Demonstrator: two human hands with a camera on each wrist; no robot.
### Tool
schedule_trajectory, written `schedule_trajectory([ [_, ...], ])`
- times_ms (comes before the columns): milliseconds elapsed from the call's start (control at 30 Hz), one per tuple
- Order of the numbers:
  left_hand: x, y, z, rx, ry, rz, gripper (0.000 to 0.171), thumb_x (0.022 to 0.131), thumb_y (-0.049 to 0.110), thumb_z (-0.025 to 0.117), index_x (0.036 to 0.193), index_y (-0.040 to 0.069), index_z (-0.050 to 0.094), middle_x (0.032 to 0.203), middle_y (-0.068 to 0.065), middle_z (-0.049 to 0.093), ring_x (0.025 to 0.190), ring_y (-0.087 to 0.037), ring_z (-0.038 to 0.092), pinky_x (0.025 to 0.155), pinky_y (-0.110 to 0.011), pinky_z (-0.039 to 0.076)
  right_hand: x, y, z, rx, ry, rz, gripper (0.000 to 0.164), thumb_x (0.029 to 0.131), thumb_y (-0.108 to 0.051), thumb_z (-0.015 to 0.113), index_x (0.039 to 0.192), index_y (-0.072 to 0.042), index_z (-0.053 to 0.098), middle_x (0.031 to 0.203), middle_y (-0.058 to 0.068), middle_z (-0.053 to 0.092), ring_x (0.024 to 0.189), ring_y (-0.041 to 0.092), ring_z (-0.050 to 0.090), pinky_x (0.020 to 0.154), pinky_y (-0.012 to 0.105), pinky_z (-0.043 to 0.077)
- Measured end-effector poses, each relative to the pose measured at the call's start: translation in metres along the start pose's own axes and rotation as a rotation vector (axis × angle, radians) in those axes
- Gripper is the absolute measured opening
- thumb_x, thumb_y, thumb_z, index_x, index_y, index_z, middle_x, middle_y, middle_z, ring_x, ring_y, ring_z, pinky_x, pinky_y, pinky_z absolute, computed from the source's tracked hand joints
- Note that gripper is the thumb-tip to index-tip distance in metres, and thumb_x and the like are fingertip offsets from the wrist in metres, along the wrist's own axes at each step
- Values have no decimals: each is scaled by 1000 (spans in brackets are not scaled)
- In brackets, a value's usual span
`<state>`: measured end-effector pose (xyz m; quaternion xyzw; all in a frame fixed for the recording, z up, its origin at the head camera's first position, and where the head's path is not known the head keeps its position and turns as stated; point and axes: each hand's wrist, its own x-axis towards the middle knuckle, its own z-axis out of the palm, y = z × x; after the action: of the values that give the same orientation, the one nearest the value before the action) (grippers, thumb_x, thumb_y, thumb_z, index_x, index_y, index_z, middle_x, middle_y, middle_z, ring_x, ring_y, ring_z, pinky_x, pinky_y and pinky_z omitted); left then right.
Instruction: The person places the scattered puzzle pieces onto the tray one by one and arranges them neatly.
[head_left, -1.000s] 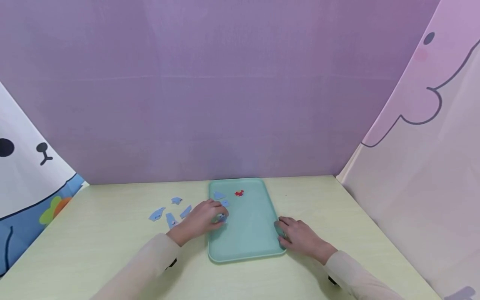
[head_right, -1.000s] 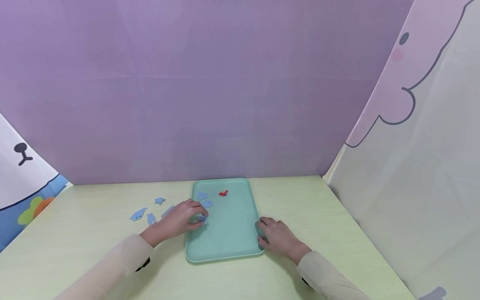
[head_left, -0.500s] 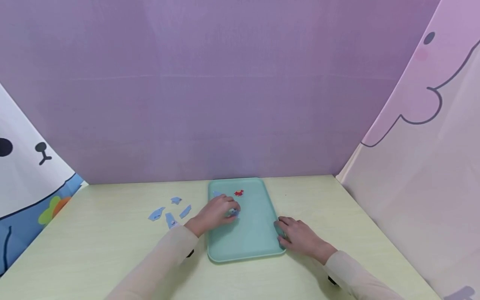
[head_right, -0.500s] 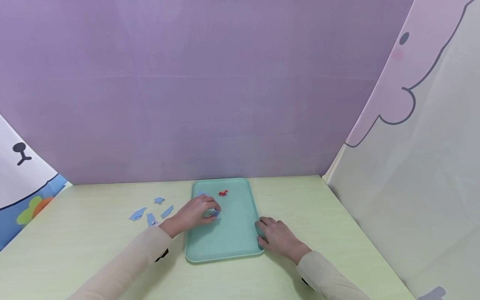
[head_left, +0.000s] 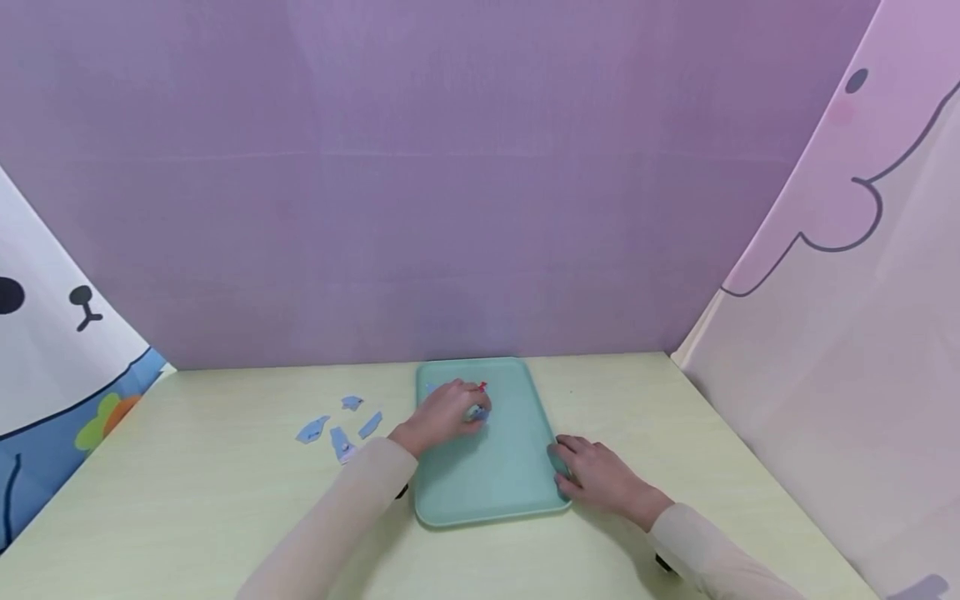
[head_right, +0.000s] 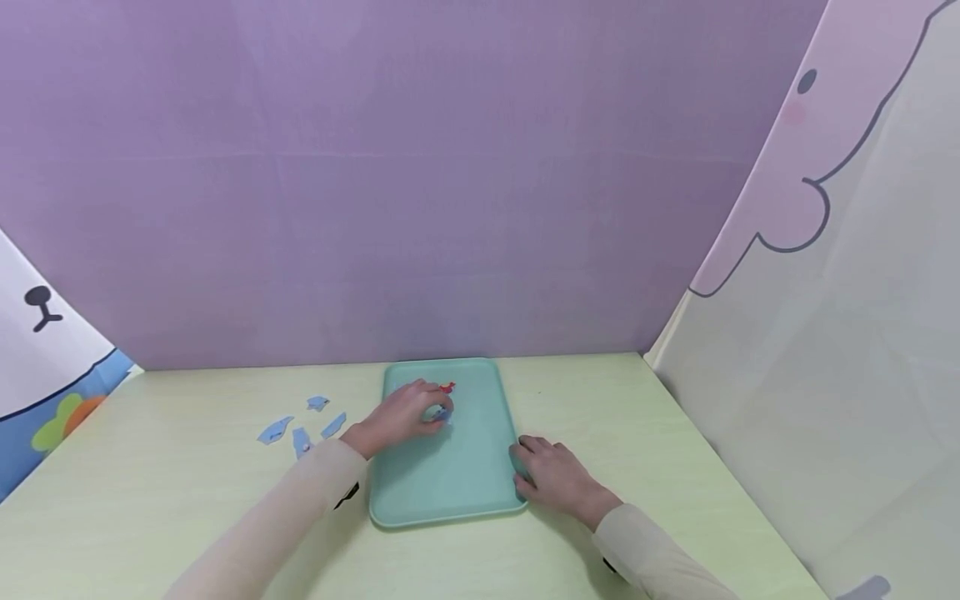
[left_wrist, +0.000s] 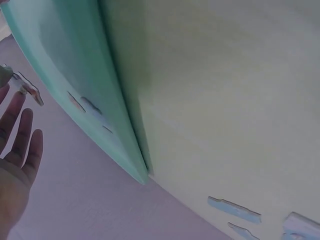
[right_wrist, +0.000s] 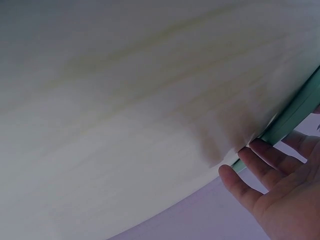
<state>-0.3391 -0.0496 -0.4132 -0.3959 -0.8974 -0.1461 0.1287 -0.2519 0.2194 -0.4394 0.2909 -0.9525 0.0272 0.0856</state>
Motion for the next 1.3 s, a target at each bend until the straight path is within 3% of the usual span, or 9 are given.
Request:
schedule_trajectory([
  [667, 31, -2, -5, -12, -67, -28, 21, 82, 16, 66, 103, 14, 67, 99, 1, 65, 87, -12, 57, 78, -27, 47, 1, 1, 1, -7, 15, -8, 40, 86, -26, 58, 119, -4, 55, 121, 17, 55, 111, 31, 54, 80, 46, 49],
  [1100, 38, -4, 2, -104, -68, -80, 24, 82, 14, 66, 106, 10, 66, 100, -1, 64, 92, -19, 60, 78, -28, 48, 0, -1, -1, -1, 24, -18, 39, 85, -25, 59, 118, -3, 56, 119, 18, 56, 109, 32, 55, 80, 45, 49],
  [1300, 39, -4, 9, -98, -56, -92, 24, 82, 15, 67, 105, 11, 66, 100, 1, 64, 94, -20, 60, 81, -28, 48, 0, -1, -1, 1, 28, -19, 39, 85, -24, 59, 117, -3, 56, 119, 17, 56, 109, 31, 55, 80, 45, 50],
])
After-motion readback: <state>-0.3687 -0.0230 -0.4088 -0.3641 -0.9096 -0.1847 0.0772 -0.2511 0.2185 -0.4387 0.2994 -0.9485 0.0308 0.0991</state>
